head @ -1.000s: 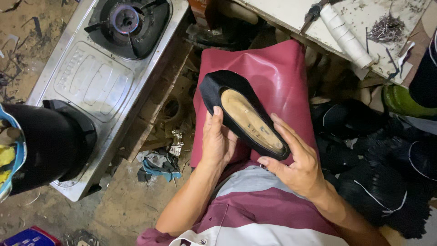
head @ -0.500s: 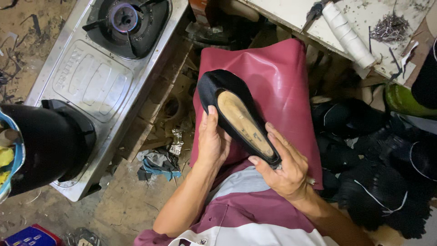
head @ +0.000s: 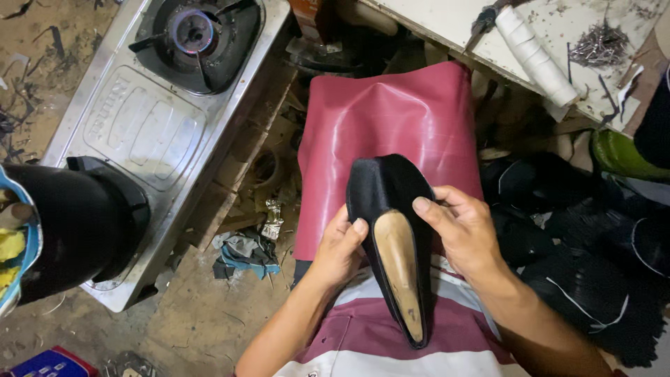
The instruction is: The person repairs a black high-heeled shoe by repeatedly prying and hammering the sole edge to separate or reattach it. They use a metal prying tool and a hammer, then switch to scissors to trim excess material, and finish by hammering the sole again.
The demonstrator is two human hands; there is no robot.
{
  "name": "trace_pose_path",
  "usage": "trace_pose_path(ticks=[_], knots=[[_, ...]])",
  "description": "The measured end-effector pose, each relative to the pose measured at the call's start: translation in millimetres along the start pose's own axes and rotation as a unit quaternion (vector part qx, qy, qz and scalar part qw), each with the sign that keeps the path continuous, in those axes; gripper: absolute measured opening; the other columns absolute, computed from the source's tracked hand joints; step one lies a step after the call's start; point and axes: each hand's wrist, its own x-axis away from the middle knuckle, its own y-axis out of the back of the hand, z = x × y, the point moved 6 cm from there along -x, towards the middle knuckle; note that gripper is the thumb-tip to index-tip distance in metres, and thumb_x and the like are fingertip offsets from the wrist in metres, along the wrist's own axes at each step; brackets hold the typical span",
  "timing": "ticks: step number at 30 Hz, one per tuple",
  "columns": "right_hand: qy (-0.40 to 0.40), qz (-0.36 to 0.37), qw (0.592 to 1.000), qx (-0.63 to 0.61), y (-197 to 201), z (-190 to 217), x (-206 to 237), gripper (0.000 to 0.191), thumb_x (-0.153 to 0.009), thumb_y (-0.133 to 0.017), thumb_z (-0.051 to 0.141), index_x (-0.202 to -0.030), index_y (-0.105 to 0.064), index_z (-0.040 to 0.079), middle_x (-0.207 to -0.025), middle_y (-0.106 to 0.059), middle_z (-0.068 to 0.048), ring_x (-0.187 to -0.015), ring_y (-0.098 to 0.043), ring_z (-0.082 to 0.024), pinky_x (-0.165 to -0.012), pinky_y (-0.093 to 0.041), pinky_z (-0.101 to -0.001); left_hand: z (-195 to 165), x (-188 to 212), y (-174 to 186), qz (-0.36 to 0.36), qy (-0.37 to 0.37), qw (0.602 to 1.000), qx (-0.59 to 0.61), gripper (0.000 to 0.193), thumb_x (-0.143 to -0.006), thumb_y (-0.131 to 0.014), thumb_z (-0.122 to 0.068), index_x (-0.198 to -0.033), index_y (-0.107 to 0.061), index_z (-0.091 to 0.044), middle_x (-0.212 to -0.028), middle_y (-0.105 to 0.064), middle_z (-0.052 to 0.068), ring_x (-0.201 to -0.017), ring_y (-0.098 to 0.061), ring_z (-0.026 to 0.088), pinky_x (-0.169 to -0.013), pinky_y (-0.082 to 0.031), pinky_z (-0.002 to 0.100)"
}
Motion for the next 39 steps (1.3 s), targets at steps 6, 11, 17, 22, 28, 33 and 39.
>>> trace_pose_path(ticks=[6,11,17,22,28,33,39], knots=[[0.019,-0.007,0.998,0.061,6,4,3,0.013,-0.092,-0.077,0.009,-0.094,-0.075,-0.003,-0.085,-0.073,-0.004,-0.074,-0.063,-0.006,-0.069,-0.051,-0.0224,-7,6,15,-0.081,-0.002,0.996,-0.039,0.042,-0.1,-0.068,-0.022,-0.135,-0.062,0.001,-0.12,-0.071,0.01,-0.106,-0.069,0.019,-0.091,-0.057,0.035],[0.003,0.02,0.999,-0.042,15,-10,-2,0.007,-0.09,-0.077,0.004,-0.092,-0.073,-0.001,-0.085,-0.073,-0.004,-0.075,-0.064,-0.008,-0.072,-0.052,-0.0233,1,9,43,-0.203,-0.057,0.977,-0.035,0.014,-0.092,-0.077,-0.008,-0.101,-0.068,0.0,-0.092,-0.072,0.008,-0.075,-0.066,0.014,-0.062,-0.054,0.029],[-0.002,0.066,0.986,-0.154,30,-31,-1,0.002,-0.093,-0.072,0.0,-0.094,-0.07,0.001,-0.089,-0.072,-0.006,-0.08,-0.065,-0.011,-0.077,-0.052,-0.0266,12,6,51,-0.175,-0.094,0.98,0.019,0.013,-0.099,-0.075,-0.006,-0.092,-0.065,-0.002,-0.088,-0.069,0.007,-0.075,-0.063,0.012,-0.069,-0.052,0.029],[-0.036,0.133,0.961,-0.24,34,-44,-8,0.002,-0.093,-0.07,0.0,-0.094,-0.069,0.002,-0.088,-0.071,-0.007,-0.08,-0.066,-0.014,-0.077,-0.052,-0.0291,15,-2,39,-0.115,-0.073,0.986,0.101,0.01,-0.096,-0.074,-0.009,-0.093,-0.066,-0.003,-0.095,-0.073,0.01,-0.085,-0.069,0.017,-0.081,-0.057,0.034],[-0.042,0.232,0.946,-0.22,37,-31,-16,0.006,-0.092,-0.075,0.0,-0.093,-0.07,0.001,-0.088,-0.07,-0.007,-0.081,-0.064,-0.015,-0.079,-0.051,-0.0304,21,-16,17,0.032,0.03,0.981,0.186,0.035,-0.092,-0.081,-0.024,-0.117,-0.068,-0.004,-0.12,-0.073,0.011,-0.11,-0.071,0.023,-0.1,-0.056,0.042],[-0.011,0.299,0.938,-0.172,28,-3,-15,0.007,-0.089,-0.077,0.0,-0.091,-0.071,-0.002,-0.088,-0.07,-0.011,-0.079,-0.063,-0.017,-0.075,-0.05,-0.0293,37,-16,-12,0.122,0.147,0.962,0.195,0.09,-0.082,-0.085,-0.055,-0.15,-0.057,-0.004,-0.143,-0.063,0.013,-0.132,-0.061,0.026,-0.117,-0.046,0.048],[-0.132,0.352,0.874,-0.307,8,6,-5,0.008,-0.093,-0.078,0.002,-0.095,-0.071,-0.003,-0.067,-0.067,-0.015,-0.049,-0.062,-0.023,-0.041,-0.052,-0.038,45,-11,-52,0.275,0.22,0.906,0.234,0.127,-0.062,-0.069,-0.088,-0.15,-0.05,0.001,-0.142,-0.061,0.023,-0.132,-0.059,0.043,-0.119,-0.046,0.055]])
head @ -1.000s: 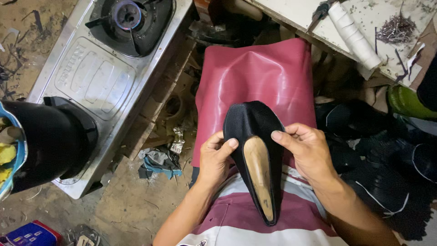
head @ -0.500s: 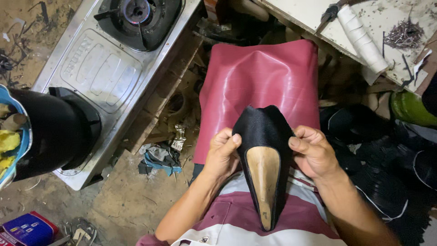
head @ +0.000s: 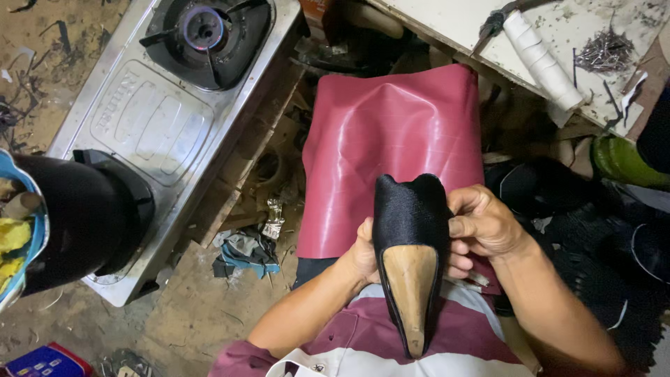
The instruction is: The person repairs a black high-heeled shoe by repeatedly prying and hammering the sole edge to separate or reattach it. They use a metal prying tool and a hammer, then switch to scissors to trim excess material, and finish by hammering the sole again.
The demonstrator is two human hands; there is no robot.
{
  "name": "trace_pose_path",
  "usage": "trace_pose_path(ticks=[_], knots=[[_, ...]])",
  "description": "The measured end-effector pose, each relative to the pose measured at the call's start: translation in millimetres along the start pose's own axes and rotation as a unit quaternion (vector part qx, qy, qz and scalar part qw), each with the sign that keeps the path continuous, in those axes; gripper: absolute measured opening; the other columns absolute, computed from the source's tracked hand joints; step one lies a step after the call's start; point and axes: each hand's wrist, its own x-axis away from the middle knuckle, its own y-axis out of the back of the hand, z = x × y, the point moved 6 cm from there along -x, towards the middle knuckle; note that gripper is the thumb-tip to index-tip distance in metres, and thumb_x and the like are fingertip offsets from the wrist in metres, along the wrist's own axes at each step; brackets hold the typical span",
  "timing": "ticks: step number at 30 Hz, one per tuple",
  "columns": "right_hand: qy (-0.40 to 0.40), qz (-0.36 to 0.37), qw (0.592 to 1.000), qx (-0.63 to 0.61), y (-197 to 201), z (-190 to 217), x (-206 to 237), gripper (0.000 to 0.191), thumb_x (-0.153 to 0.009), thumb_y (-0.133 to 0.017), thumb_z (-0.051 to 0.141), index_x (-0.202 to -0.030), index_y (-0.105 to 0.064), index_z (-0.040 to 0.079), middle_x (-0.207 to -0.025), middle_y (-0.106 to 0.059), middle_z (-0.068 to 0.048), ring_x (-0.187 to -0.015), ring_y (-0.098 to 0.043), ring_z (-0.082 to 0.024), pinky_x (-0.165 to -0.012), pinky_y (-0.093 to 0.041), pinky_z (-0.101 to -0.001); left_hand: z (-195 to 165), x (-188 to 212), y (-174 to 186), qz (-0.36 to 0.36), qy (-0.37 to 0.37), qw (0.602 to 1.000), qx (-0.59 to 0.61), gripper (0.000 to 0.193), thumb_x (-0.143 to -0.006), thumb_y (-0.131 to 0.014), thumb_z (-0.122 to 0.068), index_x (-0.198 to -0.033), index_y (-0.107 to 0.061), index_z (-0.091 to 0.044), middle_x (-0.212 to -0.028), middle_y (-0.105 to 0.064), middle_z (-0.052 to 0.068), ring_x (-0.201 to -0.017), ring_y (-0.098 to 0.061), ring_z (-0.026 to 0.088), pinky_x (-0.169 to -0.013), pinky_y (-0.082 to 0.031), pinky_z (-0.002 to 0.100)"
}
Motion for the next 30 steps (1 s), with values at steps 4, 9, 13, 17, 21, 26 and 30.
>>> trace_pose_path(ticks=[4,9,13,17,21,26,30], knots=[[0.039,-0.108,0.992,0.057,8,-5,-8,0.013,-0.087,-0.077,0.009,-0.096,-0.072,0.001,-0.073,-0.069,-0.014,-0.054,-0.067,-0.024,-0.04,-0.054,-0.035,-4,-1,6,-0.018,-0.092,0.996,0.013,0.118,-0.076,-0.068,-0.086,-0.144,-0.049,0.008,-0.126,-0.065,0.025,-0.117,-0.066,0.04,-0.109,-0.051,0.052],[0.135,-0.288,0.837,0.445,-2,12,13,0.023,-0.095,-0.07,0.016,-0.111,-0.07,0.0,-0.098,-0.074,-0.011,-0.089,-0.07,-0.017,-0.079,-0.056,-0.0288,-60,8,17,-0.164,-0.183,0.962,-0.117,0.113,-0.073,-0.073,-0.081,-0.151,-0.049,-0.001,-0.131,-0.064,0.019,-0.113,-0.067,0.029,-0.101,-0.053,0.044],[-0.023,-0.261,0.548,0.794,-28,-5,39,0.033,-0.08,-0.079,0.035,-0.094,-0.07,0.006,-0.082,-0.072,-0.014,-0.073,-0.072,-0.027,-0.064,-0.057,-0.0384,-167,9,-18,-0.226,-0.277,0.776,-0.519,0.085,-0.08,-0.082,-0.062,-0.135,-0.058,-0.002,-0.13,-0.066,0.016,-0.12,-0.066,0.026,-0.106,-0.052,0.042],[-0.125,-0.196,0.415,0.88,-29,-32,45,0.048,-0.076,-0.075,0.042,-0.104,-0.061,0.006,-0.095,-0.068,-0.018,-0.077,-0.07,-0.036,-0.063,-0.056,-0.0468,-181,-43,-48,-0.196,-0.161,0.417,-0.872,0.059,-0.075,-0.089,-0.05,-0.105,-0.063,-0.007,-0.11,-0.066,0.015,-0.106,-0.065,0.033,-0.093,-0.052,0.047],[-0.327,-0.167,0.406,0.837,-5,-47,55,0.047,-0.095,-0.065,0.047,-0.121,-0.055,0.009,-0.089,-0.073,-0.013,-0.086,-0.07,-0.037,-0.074,-0.055,-0.0495,-131,-80,-48,-0.172,-0.121,0.183,-0.96,0.061,-0.065,-0.086,-0.045,-0.103,-0.063,-0.003,-0.1,-0.058,0.019,-0.095,-0.057,0.038,-0.082,-0.048,0.05],[-0.011,-0.232,0.674,0.702,-30,-4,57,0.04,-0.081,-0.072,0.027,-0.116,-0.07,0.007,-0.082,-0.076,-0.008,-0.07,-0.072,-0.024,-0.06,-0.057,-0.0397,-122,-69,-35,-0.156,-0.14,0.196,-0.958,0.053,-0.073,-0.083,-0.044,-0.102,-0.062,-0.004,-0.118,-0.058,0.022,-0.107,-0.056,0.039,-0.095,-0.046,0.051],[-0.122,-0.311,0.689,0.643,-5,27,52,0.042,-0.087,-0.069,0.023,-0.127,-0.07,0.011,-0.072,-0.067,-0.01,-0.066,-0.059,-0.016,-0.06,-0.053,-0.0353,-113,-64,-35,-0.151,-0.16,0.169,-0.961,0.051,-0.077,-0.082,-0.041,-0.105,-0.063,-0.003,-0.127,-0.057,0.025,-0.114,-0.056,0.04,-0.102,-0.044,0.051]])
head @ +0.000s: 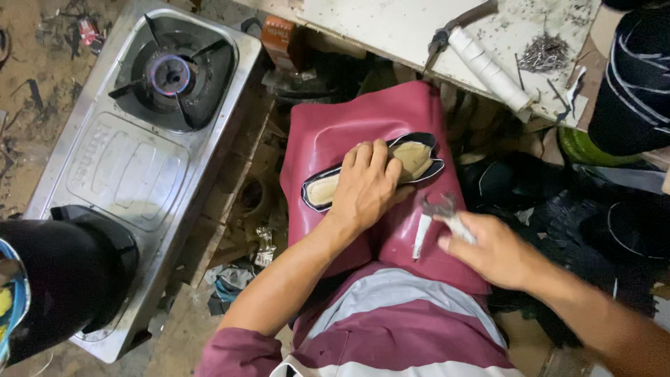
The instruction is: The person repairs a black high-heeled shoe by repeatedly prying and hammering the sole edge to separate or reattach it. They use a metal prying tool and a hammer, then switch to scissors to trim excess material, and finish by hammering the sole again.
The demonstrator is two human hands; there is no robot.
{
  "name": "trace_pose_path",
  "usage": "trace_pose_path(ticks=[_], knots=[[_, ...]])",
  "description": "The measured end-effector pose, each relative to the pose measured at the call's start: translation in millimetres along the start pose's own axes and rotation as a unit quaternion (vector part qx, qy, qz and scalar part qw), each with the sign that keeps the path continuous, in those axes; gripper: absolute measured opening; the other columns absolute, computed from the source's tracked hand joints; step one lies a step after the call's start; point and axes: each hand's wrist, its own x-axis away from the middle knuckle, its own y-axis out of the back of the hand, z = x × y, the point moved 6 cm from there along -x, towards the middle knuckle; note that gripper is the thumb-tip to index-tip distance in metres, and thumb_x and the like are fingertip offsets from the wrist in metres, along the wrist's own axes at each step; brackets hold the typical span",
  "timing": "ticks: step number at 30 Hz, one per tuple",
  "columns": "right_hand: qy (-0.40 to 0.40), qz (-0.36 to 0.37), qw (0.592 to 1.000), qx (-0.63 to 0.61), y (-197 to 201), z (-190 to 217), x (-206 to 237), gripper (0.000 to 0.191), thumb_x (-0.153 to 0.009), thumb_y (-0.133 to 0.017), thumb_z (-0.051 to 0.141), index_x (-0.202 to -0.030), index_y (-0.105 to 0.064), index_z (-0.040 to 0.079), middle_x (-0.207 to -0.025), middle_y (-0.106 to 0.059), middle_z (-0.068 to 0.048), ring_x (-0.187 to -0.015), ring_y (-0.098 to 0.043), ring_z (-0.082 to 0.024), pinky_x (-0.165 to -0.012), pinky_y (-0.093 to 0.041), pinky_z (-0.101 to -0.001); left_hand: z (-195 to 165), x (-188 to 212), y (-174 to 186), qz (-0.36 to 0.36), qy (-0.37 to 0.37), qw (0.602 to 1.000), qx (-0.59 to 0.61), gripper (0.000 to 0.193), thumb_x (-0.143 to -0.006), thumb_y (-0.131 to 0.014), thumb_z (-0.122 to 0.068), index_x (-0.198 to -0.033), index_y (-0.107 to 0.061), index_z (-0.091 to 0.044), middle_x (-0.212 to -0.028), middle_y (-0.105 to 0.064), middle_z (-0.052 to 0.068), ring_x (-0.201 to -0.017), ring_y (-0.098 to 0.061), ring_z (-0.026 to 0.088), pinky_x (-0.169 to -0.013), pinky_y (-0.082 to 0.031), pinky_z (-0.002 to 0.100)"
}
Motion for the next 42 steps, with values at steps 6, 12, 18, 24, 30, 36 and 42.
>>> trace_pose_path(ticks=[6,12,18,24,30,36,42], knots=[[-0.083,0.09,0.983,-0.139,26,15,-64,0.034,-0.088,-0.063,0.013,-0.121,-0.069,0.006,-0.104,-0.076,-0.011,-0.089,-0.071,-0.018,-0.071,-0.062,-0.0377,-6,8,2,-0.035,-0.016,0.999,-0.029,0.049,-0.08,-0.078,-0.04,-0.105,-0.063,-0.001,-0.128,-0.056,0.026,-0.115,-0.055,0.041,-0.103,-0.044,0.052],[-0.148,0.165,0.975,0.011,40,53,-98,0.03,-0.096,-0.059,0.02,-0.118,-0.069,0.001,-0.113,-0.074,-0.01,-0.102,-0.073,-0.024,-0.077,-0.062,-0.0426,-11,15,1,-0.047,-0.025,0.995,-0.082,0.037,-0.081,-0.076,-0.031,-0.102,-0.064,-0.003,-0.126,-0.057,0.025,-0.115,-0.057,0.04,-0.103,-0.045,0.051],[-0.15,0.175,0.972,0.047,50,68,-109,0.018,-0.094,-0.056,0.013,-0.1,-0.064,-0.002,-0.097,-0.068,-0.019,-0.075,-0.076,-0.028,-0.061,-0.063,-0.0421,-8,16,3,-0.046,-0.01,0.995,-0.092,0.031,-0.082,-0.076,-0.028,-0.1,-0.064,-0.006,-0.126,-0.057,0.023,-0.115,-0.058,0.039,-0.104,-0.046,0.05],[-0.005,-0.065,0.998,0.009,19,70,-84,0.017,-0.098,-0.054,0.018,-0.098,-0.062,0.003,-0.068,-0.066,-0.02,-0.058,-0.067,-0.031,-0.053,-0.052,-0.0447,7,8,8,-0.068,0.023,0.997,0.01,0.05,-0.074,-0.081,-0.038,-0.107,-0.067,-0.004,-0.123,-0.057,0.021,-0.112,-0.056,0.039,-0.098,-0.047,0.05],[0.225,-0.254,0.937,0.089,13,85,-61,0.029,-0.094,-0.057,0.017,-0.116,-0.059,-0.002,-0.084,-0.066,-0.027,-0.076,-0.066,-0.049,-0.065,-0.052,-0.0526,11,3,3,-0.046,0.002,0.999,0.011,0.046,-0.075,-0.082,-0.04,-0.105,-0.068,-0.008,-0.126,-0.057,0.022,-0.109,-0.056,0.037,-0.09,-0.048,0.048],[0.071,-0.08,0.932,0.346,27,56,-62,0.023,-0.094,-0.057,0.025,-0.102,-0.058,0.004,-0.076,-0.07,-0.023,-0.075,-0.069,-0.045,-0.069,-0.053,-0.0539,-1,5,-4,-0.038,-0.058,0.997,-0.016,0.04,-0.08,-0.077,-0.041,-0.098,-0.067,-0.007,-0.14,-0.057,0.016,-0.115,-0.055,0.039,-0.099,-0.048,0.05],[0.203,-0.131,0.946,0.214,26,86,-42,0.02,-0.097,-0.057,0.022,-0.098,-0.06,0.002,-0.074,-0.068,-0.025,-0.068,-0.066,-0.046,-0.057,-0.05,-0.0537,3,10,-6,-0.008,-0.071,0.997,-0.041,0.05,-0.086,-0.074,-0.044,-0.116,-0.07,-0.004,-0.137,-0.057,0.016,-0.118,-0.054,0.04,-0.107,-0.046,0.05]])
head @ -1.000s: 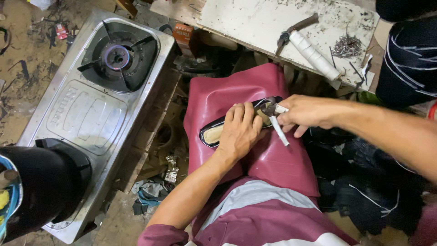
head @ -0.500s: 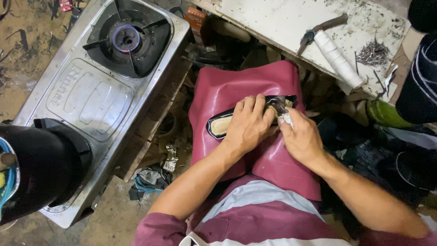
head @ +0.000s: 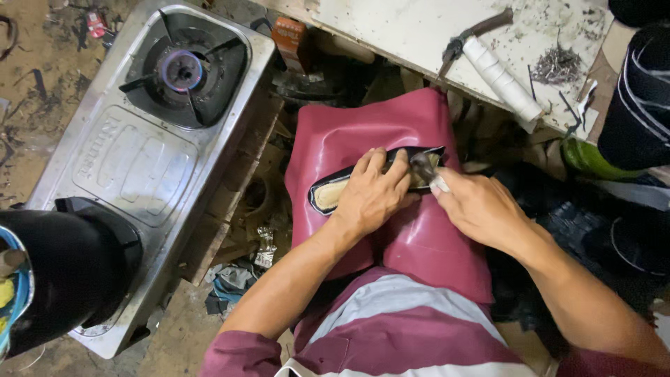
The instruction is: The person repairs a black high-heeled shoe by repeatedly prying and hammering the sole edge to separate or reattach it. They use a metal prying tool and a hammer, then switch to scissors to trim excess material, and finish by hammering the sole again.
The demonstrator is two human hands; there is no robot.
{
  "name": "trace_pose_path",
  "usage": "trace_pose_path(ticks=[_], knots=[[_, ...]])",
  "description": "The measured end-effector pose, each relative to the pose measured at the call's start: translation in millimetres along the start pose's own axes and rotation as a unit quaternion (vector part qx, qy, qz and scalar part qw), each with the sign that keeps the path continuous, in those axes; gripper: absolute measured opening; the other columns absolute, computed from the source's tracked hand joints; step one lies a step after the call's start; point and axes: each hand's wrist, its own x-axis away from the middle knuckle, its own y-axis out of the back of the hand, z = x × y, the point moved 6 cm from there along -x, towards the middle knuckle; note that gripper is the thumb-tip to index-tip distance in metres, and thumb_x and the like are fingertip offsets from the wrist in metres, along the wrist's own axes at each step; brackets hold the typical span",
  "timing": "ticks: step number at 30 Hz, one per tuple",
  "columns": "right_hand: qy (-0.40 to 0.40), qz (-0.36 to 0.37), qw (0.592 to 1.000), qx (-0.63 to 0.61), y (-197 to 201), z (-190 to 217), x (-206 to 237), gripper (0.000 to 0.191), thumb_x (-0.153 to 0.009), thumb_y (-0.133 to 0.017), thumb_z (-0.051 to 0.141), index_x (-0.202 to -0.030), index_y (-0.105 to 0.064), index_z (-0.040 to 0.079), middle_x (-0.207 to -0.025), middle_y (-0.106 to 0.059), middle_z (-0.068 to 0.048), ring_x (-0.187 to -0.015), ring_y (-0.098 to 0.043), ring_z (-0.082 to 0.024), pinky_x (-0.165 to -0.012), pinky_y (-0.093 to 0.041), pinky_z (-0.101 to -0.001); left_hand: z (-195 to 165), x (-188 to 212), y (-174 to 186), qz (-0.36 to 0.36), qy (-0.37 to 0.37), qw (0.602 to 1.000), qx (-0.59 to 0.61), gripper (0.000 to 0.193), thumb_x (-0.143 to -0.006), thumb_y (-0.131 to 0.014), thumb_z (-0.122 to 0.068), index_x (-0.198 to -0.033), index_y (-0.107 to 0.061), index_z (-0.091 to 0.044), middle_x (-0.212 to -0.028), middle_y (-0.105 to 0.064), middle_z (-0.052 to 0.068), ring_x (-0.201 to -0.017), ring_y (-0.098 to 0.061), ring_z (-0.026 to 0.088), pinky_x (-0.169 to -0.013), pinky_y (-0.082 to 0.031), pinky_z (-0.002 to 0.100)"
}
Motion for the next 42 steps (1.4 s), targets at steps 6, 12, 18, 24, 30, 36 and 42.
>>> trace_pose_path(ticks=[6,12,18,24,30,36,42], knots=[[-0.098,-0.202,0.928,-0.297,12,-3,11,0.02,-0.105,-0.052,0.021,-0.112,-0.06,0.003,-0.074,-0.067,-0.012,-0.057,-0.066,-0.023,-0.051,-0.052,-0.0382,-2,5,0,0.0,0.006,1.0,-0.019,0.053,-0.09,-0.071,-0.047,-0.117,-0.07,-0.002,-0.136,-0.058,0.017,-0.122,-0.054,0.042,-0.108,-0.045,0.05],[-0.165,-0.035,0.967,-0.193,-31,-20,10,0.019,-0.097,-0.058,0.023,-0.095,-0.064,0.004,-0.057,-0.064,-0.011,-0.046,-0.067,-0.021,-0.047,-0.052,-0.0377,-1,4,-4,0.008,0.017,1.0,0.002,0.05,-0.089,-0.071,-0.046,-0.113,-0.07,-0.002,-0.13,-0.059,0.017,-0.121,-0.055,0.043,-0.109,-0.045,0.051],[-0.041,-0.078,0.996,0.026,-23,-6,9,0.025,-0.101,-0.065,0.025,-0.091,-0.067,0.003,-0.071,-0.066,-0.015,-0.061,-0.07,-0.032,-0.054,-0.047,-0.0389,-5,-2,9,0.017,0.031,0.999,-0.017,0.056,-0.077,-0.074,-0.046,-0.117,-0.068,-0.006,-0.126,-0.059,0.014,-0.121,-0.057,0.041,-0.106,-0.047,0.05],[-0.192,-0.136,0.913,-0.332,-19,-39,33,0.025,-0.102,-0.058,0.024,-0.1,-0.066,0.001,-0.064,-0.063,-0.004,-0.048,-0.058,-0.011,-0.045,-0.047,-0.0276,-19,-22,11,0.093,0.14,0.981,0.095,0.047,-0.081,-0.078,-0.045,-0.109,-0.065,-0.009,-0.108,-0.062,0.013,-0.101,-0.059,0.034,-0.083,-0.048,0.049],[-0.181,-0.168,0.883,-0.4,-25,-31,51,0.03,-0.101,-0.059,0.025,-0.117,-0.068,0.001,-0.067,-0.063,-0.005,-0.048,-0.058,-0.011,-0.045,-0.046,-0.0256,-15,-55,-1,0.266,0.173,0.943,0.103,0.043,-0.085,-0.073,-0.029,-0.119,-0.06,-0.007,-0.099,-0.072,0.014,-0.096,-0.069,0.031,-0.081,-0.055,0.045],[-0.174,-0.107,0.753,-0.625,-51,-20,54,0.037,-0.097,-0.062,0.022,-0.129,-0.064,0.004,-0.073,-0.063,-0.002,-0.052,-0.058,-0.009,-0.046,-0.048,-0.0252,55,5,86,-0.228,0.311,0.857,0.342,0.045,-0.093,-0.077,-0.022,-0.13,-0.059,-0.001,-0.124,-0.071,0.019,-0.113,-0.07,0.024,-0.1,-0.055,0.034],[-0.163,0.051,0.908,-0.382,-108,5,34,0.031,-0.104,-0.06,0.024,-0.11,-0.073,-0.003,-0.073,-0.073,-0.014,-0.055,-0.061,-0.014,-0.049,-0.047,-0.0289,68,96,48,-0.197,0.45,0.768,0.411,0.046,-0.085,-0.081,-0.011,-0.127,-0.065,-0.001,-0.112,-0.074,0.01,-0.101,-0.07,0.018,-0.09,-0.057,0.032]])
